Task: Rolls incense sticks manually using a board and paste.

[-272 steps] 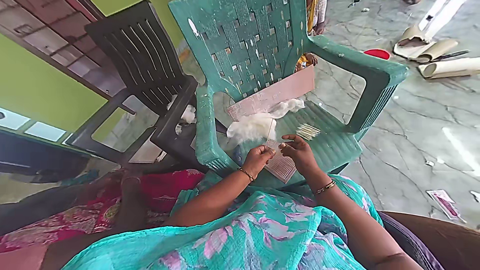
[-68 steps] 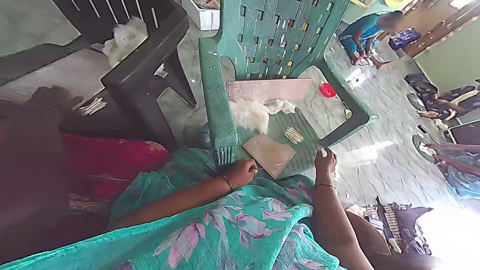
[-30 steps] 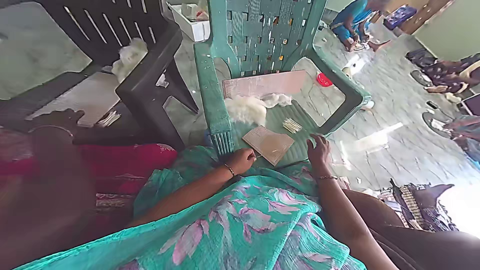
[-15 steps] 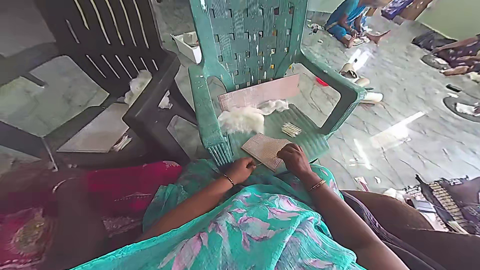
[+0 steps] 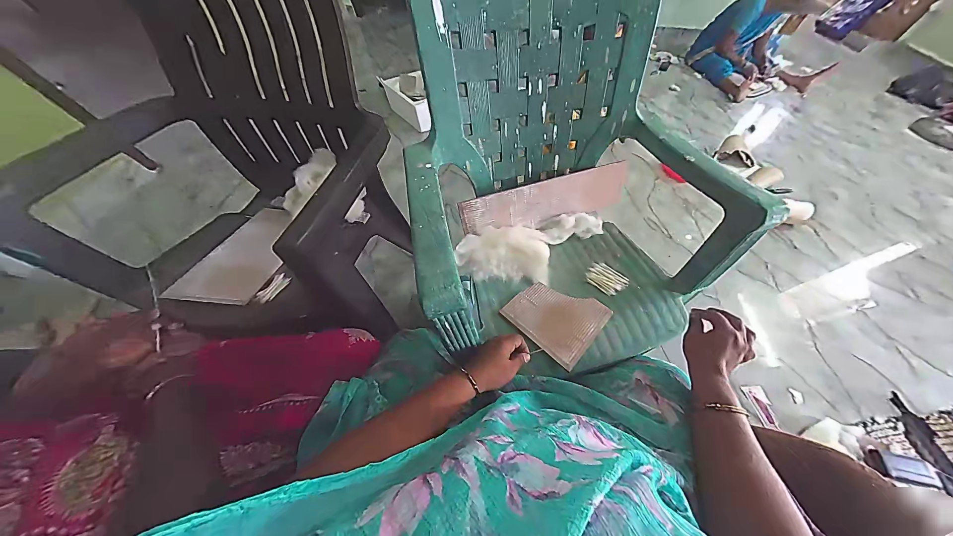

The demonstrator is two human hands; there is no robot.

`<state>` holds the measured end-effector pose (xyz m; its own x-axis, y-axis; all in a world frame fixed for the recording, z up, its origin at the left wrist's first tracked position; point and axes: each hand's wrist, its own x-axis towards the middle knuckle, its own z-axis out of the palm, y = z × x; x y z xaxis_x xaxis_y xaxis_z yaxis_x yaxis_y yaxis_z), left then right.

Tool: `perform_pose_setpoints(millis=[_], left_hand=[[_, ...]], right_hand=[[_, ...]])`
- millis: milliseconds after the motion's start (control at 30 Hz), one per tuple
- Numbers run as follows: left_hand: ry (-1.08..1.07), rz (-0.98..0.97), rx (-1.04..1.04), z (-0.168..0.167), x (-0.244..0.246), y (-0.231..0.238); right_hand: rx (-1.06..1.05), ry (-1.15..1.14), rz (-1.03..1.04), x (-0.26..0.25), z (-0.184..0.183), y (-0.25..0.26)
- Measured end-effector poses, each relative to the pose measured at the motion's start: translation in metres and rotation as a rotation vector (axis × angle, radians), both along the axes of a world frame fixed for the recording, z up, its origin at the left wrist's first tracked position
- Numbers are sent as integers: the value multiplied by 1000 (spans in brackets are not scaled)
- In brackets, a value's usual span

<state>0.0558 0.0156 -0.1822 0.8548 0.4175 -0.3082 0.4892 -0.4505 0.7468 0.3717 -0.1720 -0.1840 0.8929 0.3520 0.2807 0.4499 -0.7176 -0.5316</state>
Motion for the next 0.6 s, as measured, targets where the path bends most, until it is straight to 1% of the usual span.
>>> perform_pose_setpoints(millis=[100, 200, 300, 367, 500, 533, 600], left_hand=[[6, -54, -8, 2, 0, 3], [-14, -94, -11, 1, -2, 5], [-19, -126, -8, 4, -3, 7], [-7, -136, -11, 7, -3, 6], [-20, -135, -26, 8, -4, 6], [-24, -136, -27, 8, -4, 7], [-23, -136, -30, 7, -4, 7]], right_hand=[[-12, -35, 282, -13, 16, 32], [-108, 4, 567, -35, 28, 85], [-251, 107, 728, -58, 24, 143], [-365, 139, 750, -67, 16, 175], [-621, 225, 633, -81, 13, 217], [-642, 263, 619, -81, 12, 222], [-619, 355, 642, -74, 4, 228]])
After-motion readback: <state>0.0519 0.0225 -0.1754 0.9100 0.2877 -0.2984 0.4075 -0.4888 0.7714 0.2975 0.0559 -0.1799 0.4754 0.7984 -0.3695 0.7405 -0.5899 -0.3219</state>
